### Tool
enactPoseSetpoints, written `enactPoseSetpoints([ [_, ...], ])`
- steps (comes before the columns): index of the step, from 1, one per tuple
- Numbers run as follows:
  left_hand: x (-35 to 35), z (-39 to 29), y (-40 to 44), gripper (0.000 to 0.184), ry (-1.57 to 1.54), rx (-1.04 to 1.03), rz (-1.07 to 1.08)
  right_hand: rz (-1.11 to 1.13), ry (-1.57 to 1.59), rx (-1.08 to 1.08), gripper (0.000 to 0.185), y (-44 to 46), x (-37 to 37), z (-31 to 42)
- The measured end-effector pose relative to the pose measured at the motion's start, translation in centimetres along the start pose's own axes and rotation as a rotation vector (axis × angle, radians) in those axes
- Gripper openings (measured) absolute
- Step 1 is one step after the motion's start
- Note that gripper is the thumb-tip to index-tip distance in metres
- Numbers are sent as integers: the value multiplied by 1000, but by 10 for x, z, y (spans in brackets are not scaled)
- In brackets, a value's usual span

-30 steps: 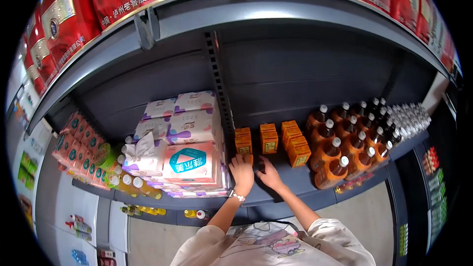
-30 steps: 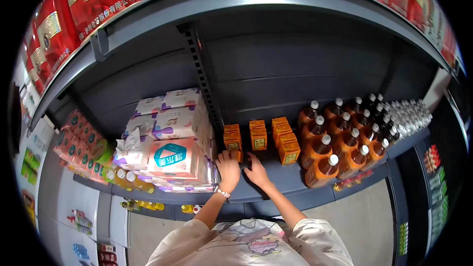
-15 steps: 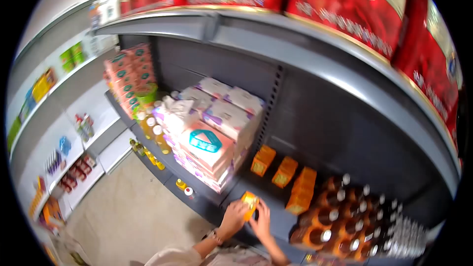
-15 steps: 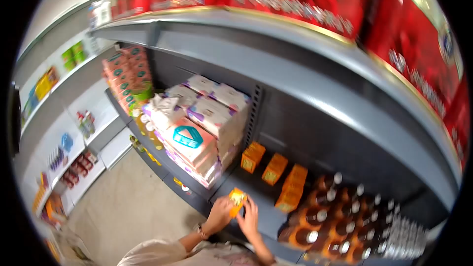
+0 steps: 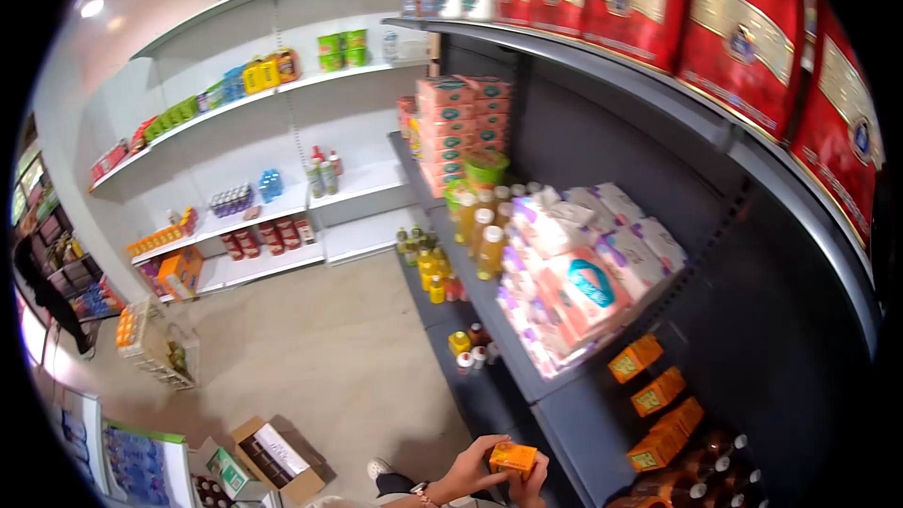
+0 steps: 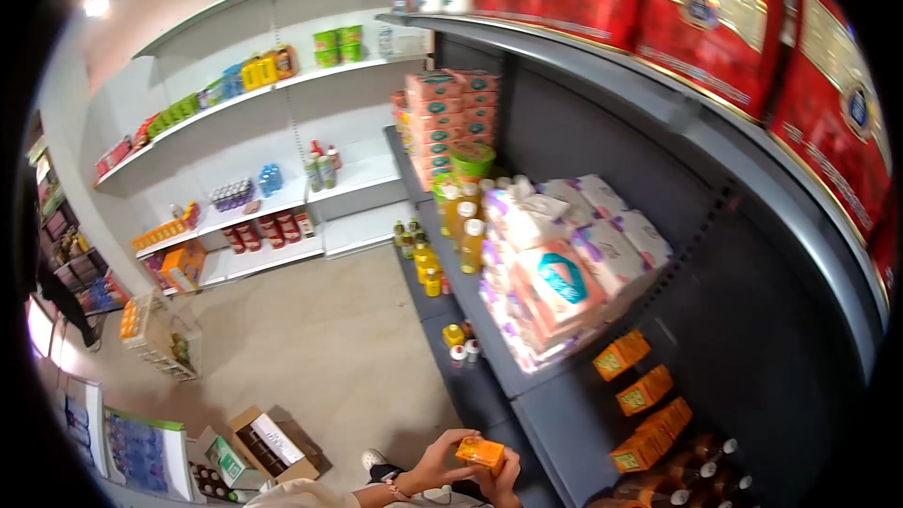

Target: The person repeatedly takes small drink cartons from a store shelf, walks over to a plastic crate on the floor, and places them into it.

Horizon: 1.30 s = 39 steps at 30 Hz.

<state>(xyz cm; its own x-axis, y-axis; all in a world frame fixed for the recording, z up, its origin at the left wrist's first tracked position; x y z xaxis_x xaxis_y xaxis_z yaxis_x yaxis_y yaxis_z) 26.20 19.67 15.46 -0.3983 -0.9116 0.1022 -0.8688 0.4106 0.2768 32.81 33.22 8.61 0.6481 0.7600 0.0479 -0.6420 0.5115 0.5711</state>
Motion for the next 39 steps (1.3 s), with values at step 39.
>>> enactPoseSetpoints([
  [39,584,69,-70,53,144,-26,-1571,1592,549,110,87,-46,-695,149],
])
Point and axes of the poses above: each hand's wrist, its own y-axis towards the middle knuckle, its own x-axis out of the back of the hand, z = x × y, the point moved 3 cm from there along y, towards the middle knuckle, and after that the axes turned 10 degrees about -z, right-handed, at the moved point
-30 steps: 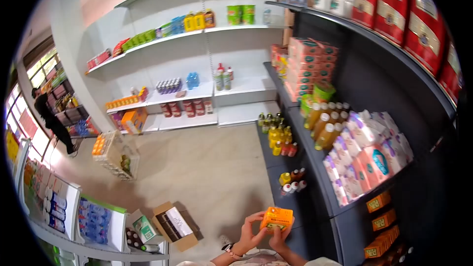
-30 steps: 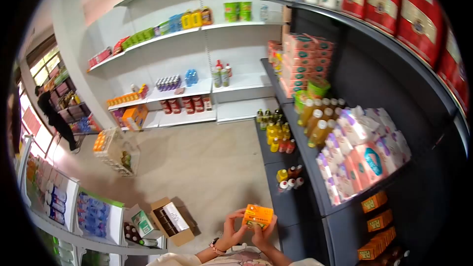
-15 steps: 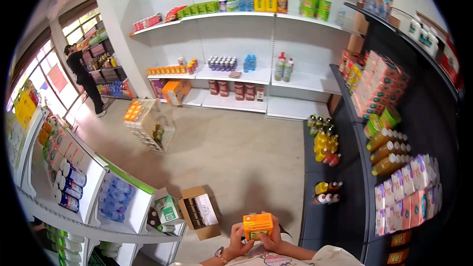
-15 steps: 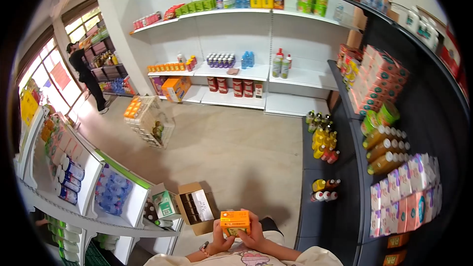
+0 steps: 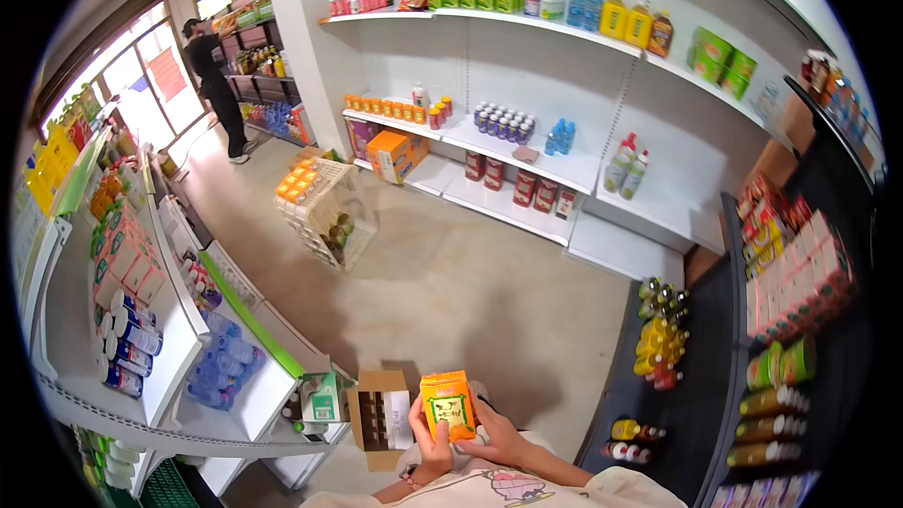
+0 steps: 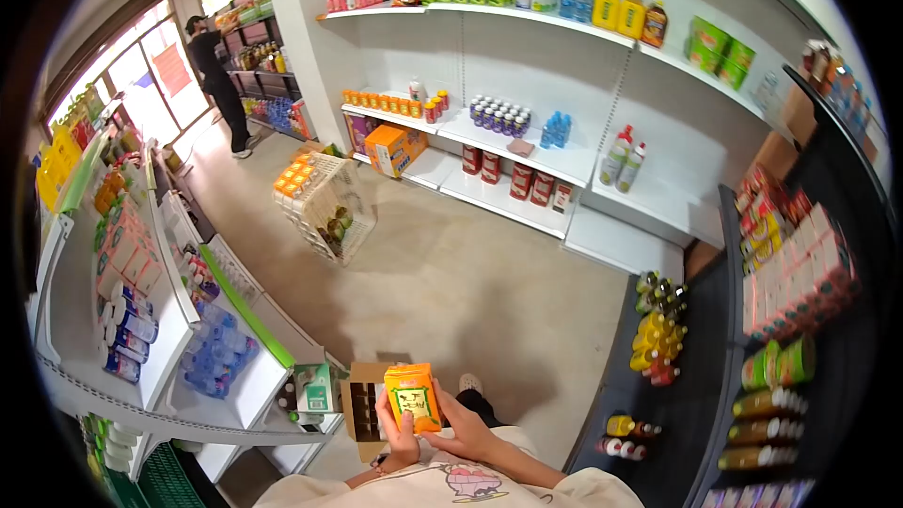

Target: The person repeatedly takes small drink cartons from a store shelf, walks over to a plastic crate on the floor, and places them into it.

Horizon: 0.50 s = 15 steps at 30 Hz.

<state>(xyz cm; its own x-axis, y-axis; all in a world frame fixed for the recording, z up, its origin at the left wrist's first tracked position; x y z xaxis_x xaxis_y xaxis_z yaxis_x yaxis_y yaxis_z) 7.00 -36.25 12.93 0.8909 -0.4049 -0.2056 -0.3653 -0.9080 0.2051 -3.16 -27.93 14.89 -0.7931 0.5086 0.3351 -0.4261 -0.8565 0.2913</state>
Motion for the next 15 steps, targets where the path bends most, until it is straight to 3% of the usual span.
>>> enactPoseSetpoints([
  [4,-31,16,55,59,-85,-87,8,-42,-60,239,91,69,29,-27],
  [7,-55,42,90,65,-103,-271,25,42,-18,140,91,114,47,-41],
  [8,-62,49,96,68,-100,-298,48,27,-39,239,91,123,47,-50],
  [11,-79,48,122,67,-42,-324,93,-167,-16,351,87,126,41,-99],
  [15,-90,65,154,79,63,-244,197,-54,-66,221,98,176,63,-89],
])
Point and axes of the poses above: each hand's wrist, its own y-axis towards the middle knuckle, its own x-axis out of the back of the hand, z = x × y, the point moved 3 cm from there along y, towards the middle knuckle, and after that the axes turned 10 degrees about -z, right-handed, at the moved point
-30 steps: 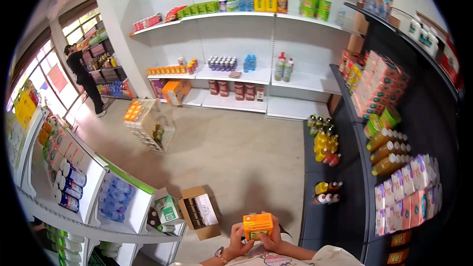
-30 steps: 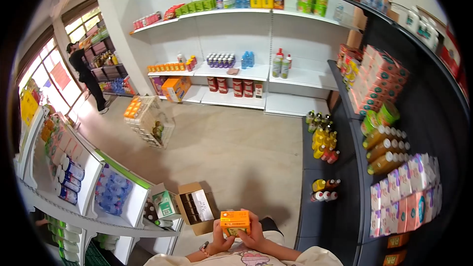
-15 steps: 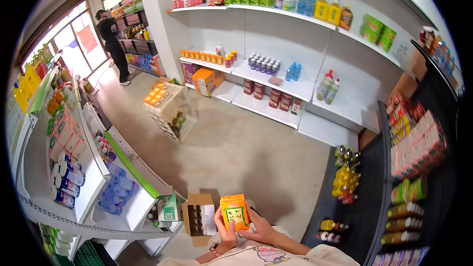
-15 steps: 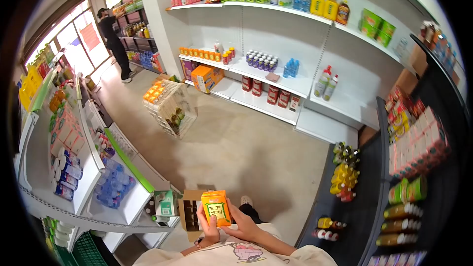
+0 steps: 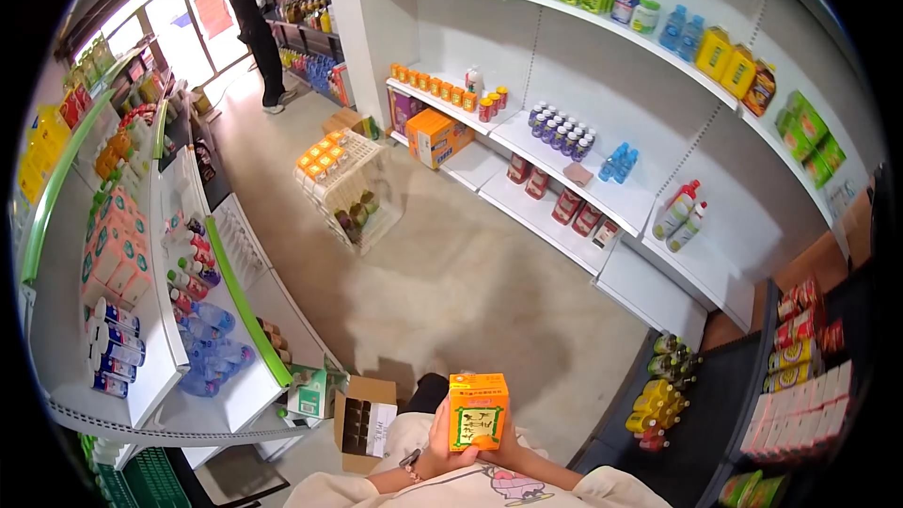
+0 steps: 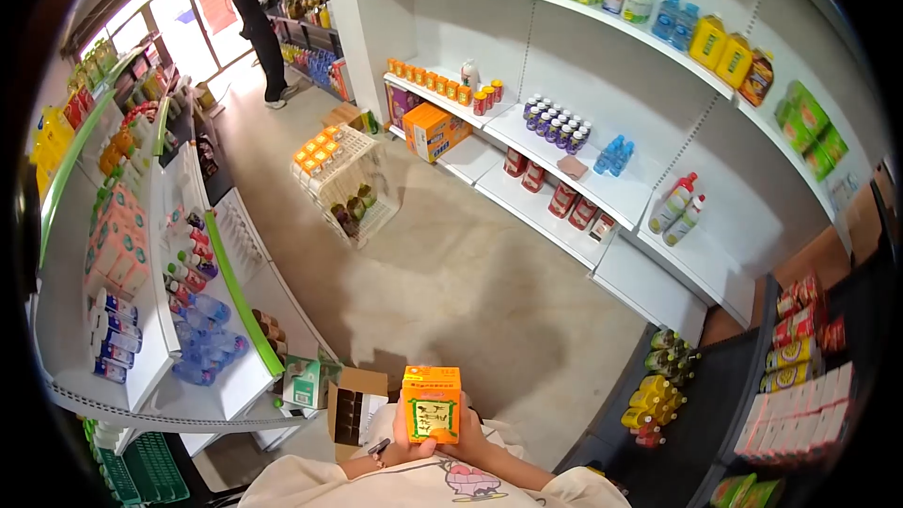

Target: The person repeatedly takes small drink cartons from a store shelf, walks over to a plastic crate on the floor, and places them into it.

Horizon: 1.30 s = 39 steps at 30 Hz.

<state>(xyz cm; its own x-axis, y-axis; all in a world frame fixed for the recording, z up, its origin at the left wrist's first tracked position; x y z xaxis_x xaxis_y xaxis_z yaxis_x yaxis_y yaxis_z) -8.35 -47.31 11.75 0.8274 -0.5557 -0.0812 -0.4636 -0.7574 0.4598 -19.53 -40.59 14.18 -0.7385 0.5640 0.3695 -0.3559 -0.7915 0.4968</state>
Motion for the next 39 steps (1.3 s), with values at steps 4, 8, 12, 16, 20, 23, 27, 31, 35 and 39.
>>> enactPoseSetpoints([
  [4,0,19,67,86,219,-16,209,-28,-2,-16,98,35,-2,-45],
  [8,1,64,134,89,250,-6,288,-206,167,-44,81,82,-21,-113],
  [12,5,85,227,91,207,113,389,-3,263,-239,72,187,-12,-128],
  [16,8,112,300,72,187,198,491,62,309,-196,81,244,-23,-184],
  [20,15,147,342,38,162,226,458,118,51,72,101,292,-30,-222],
  [23,20,174,357,43,200,355,585,145,53,-51,108,310,-35,-236],
  [27,25,197,408,67,176,358,498,162,90,-223,109,371,-45,-255],
  [31,31,237,458,60,240,383,454,283,111,-284,108,438,-53,-292],
  [35,35,271,523,43,206,663,348,497,109,-362,106,518,-61,-337],
  [39,33,310,572,66,134,691,40,691,179,-380,102,596,-78,-388],
])
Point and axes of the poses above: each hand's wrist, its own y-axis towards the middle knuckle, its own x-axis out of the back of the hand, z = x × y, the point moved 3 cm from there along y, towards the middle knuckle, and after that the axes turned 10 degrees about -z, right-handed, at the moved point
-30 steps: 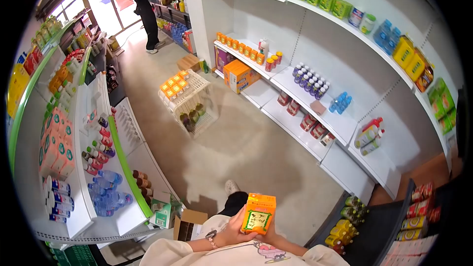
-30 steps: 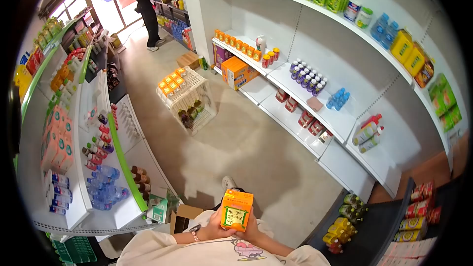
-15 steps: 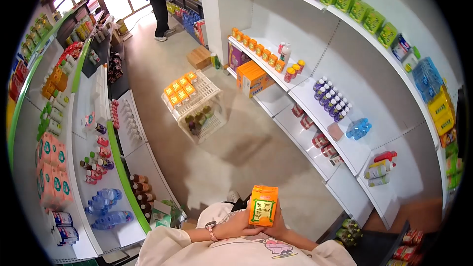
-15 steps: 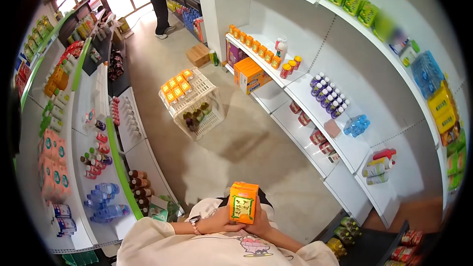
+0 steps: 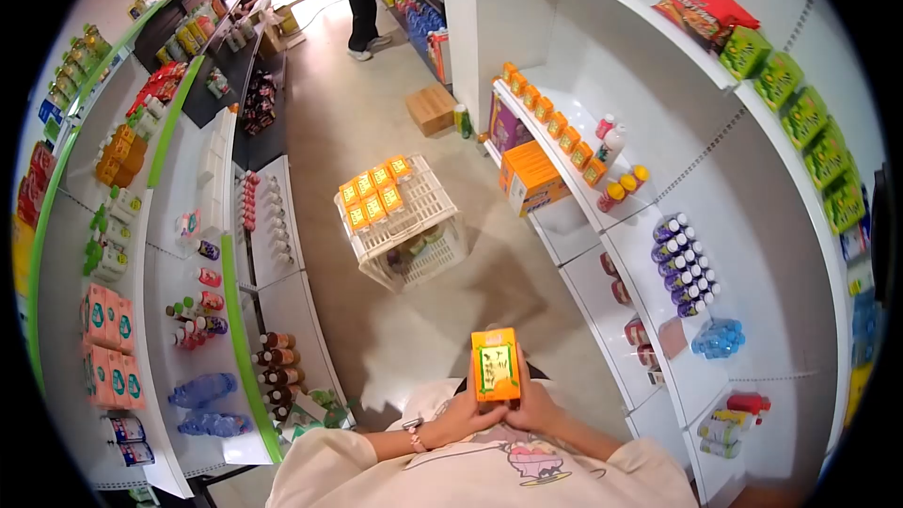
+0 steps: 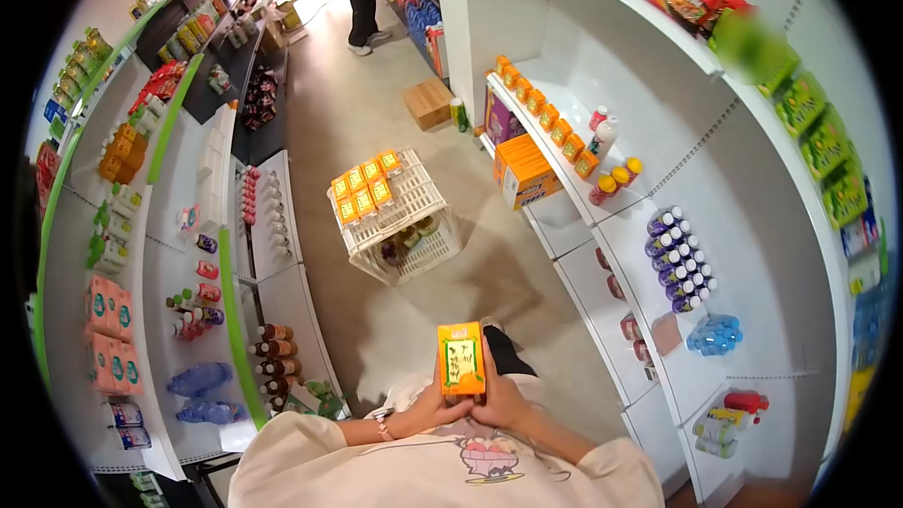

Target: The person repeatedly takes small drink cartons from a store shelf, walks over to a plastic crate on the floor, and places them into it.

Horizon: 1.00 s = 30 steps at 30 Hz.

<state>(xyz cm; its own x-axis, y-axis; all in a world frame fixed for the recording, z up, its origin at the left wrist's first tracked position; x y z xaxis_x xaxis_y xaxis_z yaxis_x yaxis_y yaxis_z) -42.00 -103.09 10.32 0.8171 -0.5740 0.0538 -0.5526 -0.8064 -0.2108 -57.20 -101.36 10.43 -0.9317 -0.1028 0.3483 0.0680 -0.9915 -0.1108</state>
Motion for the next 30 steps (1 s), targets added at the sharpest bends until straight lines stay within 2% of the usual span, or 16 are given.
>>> enactPoseSetpoints([
  [1,-3,12,17,70,-47,48,-21,64,6,-64,101,22,14,11],
  [3,-6,26,52,73,-159,125,-79,187,-128,-125,99,56,25,-17],
  [5,-7,35,75,71,-296,203,-165,260,38,-189,96,79,30,-33],
  [9,6,30,110,77,-271,212,-287,405,339,-350,93,114,32,-55],
  [12,26,38,137,80,-322,245,-306,413,568,-304,91,153,24,-66],
  [15,60,32,167,77,-496,408,-310,598,519,-578,85,204,21,-76],
  [16,73,33,179,73,-532,447,-359,586,546,-546,80,225,18,-73],
  [19,126,38,229,62,-610,512,-487,443,737,-652,80,298,6,-57],
  [21,160,40,265,57,-646,524,-573,320,630,-679,63,342,-11,-79],
  [24,216,73,323,50,-492,505,-655,122,499,-708,44,413,-39,-85],
  [25,232,83,340,49,-471,473,-677,121,566,-738,43,434,-50,-99],
  [27,262,98,370,47,-650,547,-714,109,700,-805,43,477,-71,-130],
  [29,288,129,396,48,-803,612,-725,83,597,-858,44,524,-83,-132],
  [30,299,131,408,41,-892,639,-815,98,565,-828,44,544,-91,-142],
])
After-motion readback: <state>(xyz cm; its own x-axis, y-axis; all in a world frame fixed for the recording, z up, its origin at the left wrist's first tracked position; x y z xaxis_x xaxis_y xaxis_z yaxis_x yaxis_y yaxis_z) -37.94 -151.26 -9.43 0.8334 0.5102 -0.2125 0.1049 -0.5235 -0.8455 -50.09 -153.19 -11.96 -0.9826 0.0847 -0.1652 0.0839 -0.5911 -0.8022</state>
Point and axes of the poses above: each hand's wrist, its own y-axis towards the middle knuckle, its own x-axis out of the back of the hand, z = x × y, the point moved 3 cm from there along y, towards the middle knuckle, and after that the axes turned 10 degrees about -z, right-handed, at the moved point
